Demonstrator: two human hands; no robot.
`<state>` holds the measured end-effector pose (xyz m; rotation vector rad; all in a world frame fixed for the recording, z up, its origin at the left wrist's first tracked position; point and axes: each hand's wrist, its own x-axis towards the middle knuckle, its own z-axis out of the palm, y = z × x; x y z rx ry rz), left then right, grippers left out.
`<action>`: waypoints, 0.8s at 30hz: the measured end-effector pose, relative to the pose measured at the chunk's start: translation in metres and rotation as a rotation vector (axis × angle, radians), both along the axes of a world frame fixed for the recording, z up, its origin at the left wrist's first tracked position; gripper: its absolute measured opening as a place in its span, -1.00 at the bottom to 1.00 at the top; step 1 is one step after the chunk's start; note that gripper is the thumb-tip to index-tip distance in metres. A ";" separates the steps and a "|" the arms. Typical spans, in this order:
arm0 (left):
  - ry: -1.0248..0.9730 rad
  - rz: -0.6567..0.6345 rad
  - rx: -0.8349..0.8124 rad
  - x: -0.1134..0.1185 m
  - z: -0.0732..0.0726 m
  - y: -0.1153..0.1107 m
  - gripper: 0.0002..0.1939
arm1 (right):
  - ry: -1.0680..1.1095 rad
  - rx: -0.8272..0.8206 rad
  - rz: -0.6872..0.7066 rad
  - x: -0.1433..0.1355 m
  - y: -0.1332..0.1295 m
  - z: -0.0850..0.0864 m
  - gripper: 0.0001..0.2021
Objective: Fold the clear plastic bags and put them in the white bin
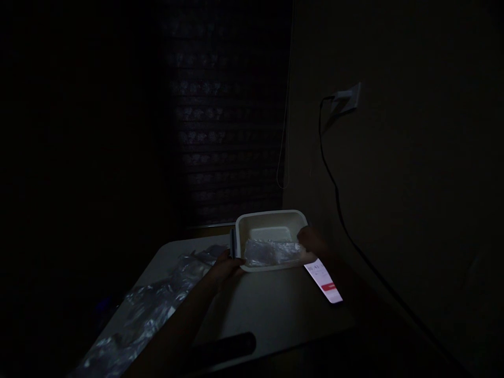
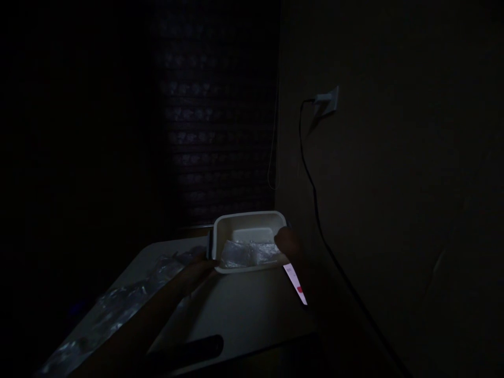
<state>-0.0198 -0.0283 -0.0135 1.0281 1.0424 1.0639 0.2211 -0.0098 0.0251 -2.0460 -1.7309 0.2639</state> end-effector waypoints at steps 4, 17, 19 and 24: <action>0.029 0.106 0.049 0.003 0.000 0.004 -0.72 | -0.074 0.120 -0.078 0.007 0.001 0.004 -0.70; 0.080 0.237 0.097 0.012 -0.001 0.022 -0.76 | 0.285 0.188 -0.027 0.007 0.028 -0.025 -0.56; 0.139 0.291 0.107 0.006 -0.006 0.025 -0.77 | 0.315 0.197 -0.050 0.003 0.030 -0.024 -0.59; 0.708 0.331 0.366 -0.030 -0.016 0.025 -0.76 | 0.257 0.182 -0.100 -0.003 0.032 -0.022 -0.61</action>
